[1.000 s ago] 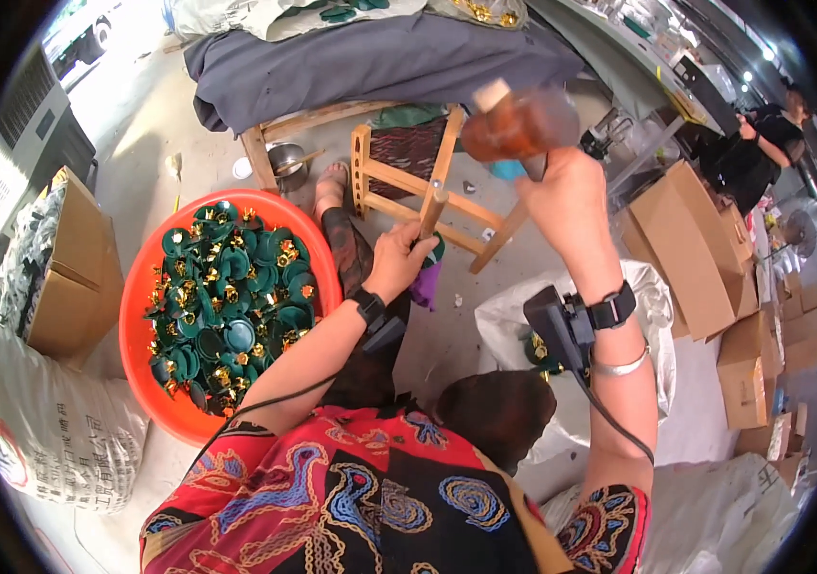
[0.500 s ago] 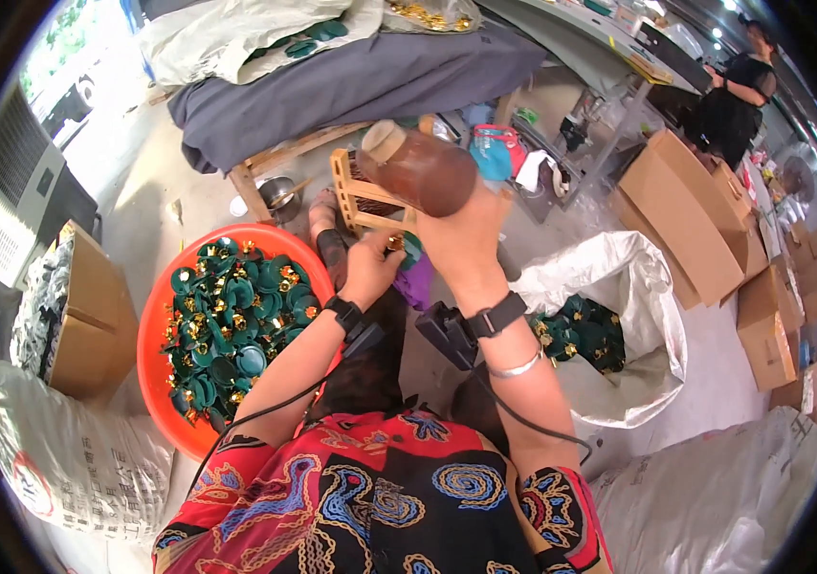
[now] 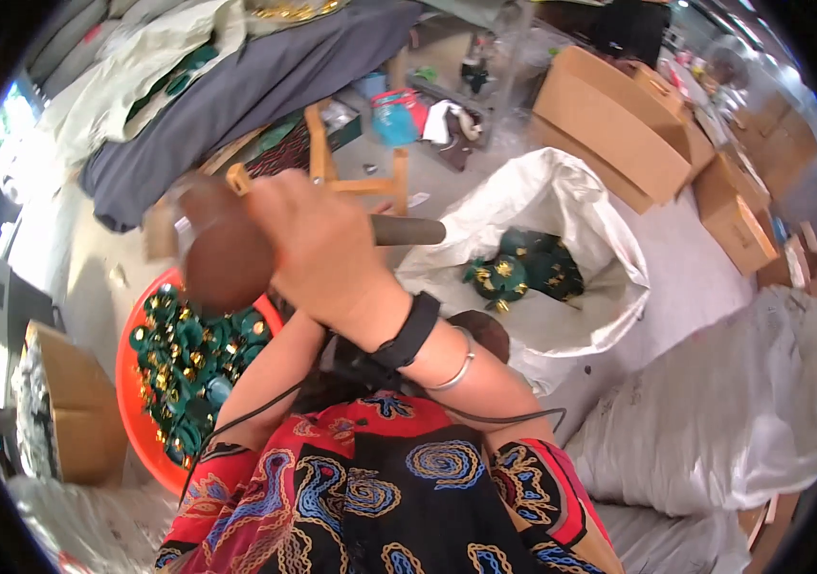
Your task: The person is assembling small green plastic components by hammering them onto gold-colored fittings using a wooden mallet.
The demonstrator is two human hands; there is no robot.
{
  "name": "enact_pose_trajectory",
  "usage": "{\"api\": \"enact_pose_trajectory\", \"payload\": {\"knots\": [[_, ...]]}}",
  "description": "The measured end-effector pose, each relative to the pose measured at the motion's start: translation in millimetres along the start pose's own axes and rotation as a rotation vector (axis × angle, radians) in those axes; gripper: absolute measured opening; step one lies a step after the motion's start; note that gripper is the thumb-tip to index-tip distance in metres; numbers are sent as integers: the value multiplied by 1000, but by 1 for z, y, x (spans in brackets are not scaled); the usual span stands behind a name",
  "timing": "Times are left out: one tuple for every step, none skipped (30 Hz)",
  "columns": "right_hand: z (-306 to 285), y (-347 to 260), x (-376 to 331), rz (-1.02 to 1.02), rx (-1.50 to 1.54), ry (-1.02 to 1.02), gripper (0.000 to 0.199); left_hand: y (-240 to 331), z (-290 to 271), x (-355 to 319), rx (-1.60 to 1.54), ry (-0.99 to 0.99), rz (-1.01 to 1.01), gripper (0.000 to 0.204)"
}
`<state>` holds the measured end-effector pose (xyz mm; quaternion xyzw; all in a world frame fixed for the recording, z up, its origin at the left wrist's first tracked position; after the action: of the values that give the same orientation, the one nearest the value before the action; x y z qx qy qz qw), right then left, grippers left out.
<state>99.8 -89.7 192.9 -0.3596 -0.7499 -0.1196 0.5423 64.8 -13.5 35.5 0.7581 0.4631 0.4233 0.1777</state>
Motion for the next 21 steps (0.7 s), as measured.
{"api": "enact_pose_trajectory", "payload": {"knots": [[5, 7, -5, 38, 138, 64, 35, -18, 4, 8, -151, -8, -42, 27], [7, 14, -11, 62, 80, -7, 33, -53, -8, 0, -281, 5, -96, 26], [-3, 27, -15, 78, 3, -78, 32, -81, -20, -11, -425, 22, -133, 26], [-9, 34, -5, -290, -70, -26, 40, -107, -44, -22, -354, 111, -237, 25], [-14, 32, -8, -147, -189, -131, 29, -133, -63, -35, -297, 188, -341, 24], [-9, 44, -21, 91, 5, -5, 25, -166, -83, -48, -275, 237, -416, 22], [1, 54, -33, 343, 185, 106, 22, -193, -107, -68, -181, 311, -499, 17], [7, 50, -34, 343, 230, 87, 22, -233, -130, -97, -18, 394, -546, 17], [9, 50, -37, 418, 225, 57, 22, -241, -149, -119, 28, 403, -657, 18], [15, 47, -35, 482, 238, 29, 22, -261, -170, -149, 230, 357, -749, 19], [19, 45, -34, 486, 251, 20, 22, -267, -178, -168, 352, 273, -793, 20], [23, 45, -32, 515, 292, -6, 23, -269, -175, -182, 347, 177, -775, 21], [27, 46, -32, 544, 328, -31, 24, -270, -171, -193, 340, 80, -753, 22], [29, 49, -35, 546, 321, -34, 24, -257, -162, -191, 323, 5, -776, 23], [30, 50, -36, 535, 310, -34, 24, -240, -157, -188, 312, -64, -801, 23], [31, 51, -38, 524, 296, -32, 24, -238, -148, -189, 389, -157, -745, 28], [31, 50, -39, 527, 295, -38, 24, -230, -147, -193, 387, -161, -749, 28], [29, 49, -40, 521, 258, -35, 24, -222, -144, -197, 443, -306, -715, 29], [27, 48, -41, 515, 219, -32, 24, -213, -143, -199, 496, -452, -674, 31], [25, 48, -41, 512, 216, -31, 24, -207, -143, -199, 572, -557, -698, 32], [23, 48, -42, 502, 230, -30, 25, -211, -141, -203, 571, -555, -694, 32]]}}
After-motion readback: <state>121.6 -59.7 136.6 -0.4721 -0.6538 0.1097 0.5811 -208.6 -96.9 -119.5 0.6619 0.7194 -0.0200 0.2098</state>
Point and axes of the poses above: each hand's wrist, its own x-axis towards the middle knuckle, its own z-axis out of the palm, y = z × x, the point moved 1 cm from there along x, towards the middle knuckle, and after that the axes turned 7 degrees about -z, right-handed, at the moved point
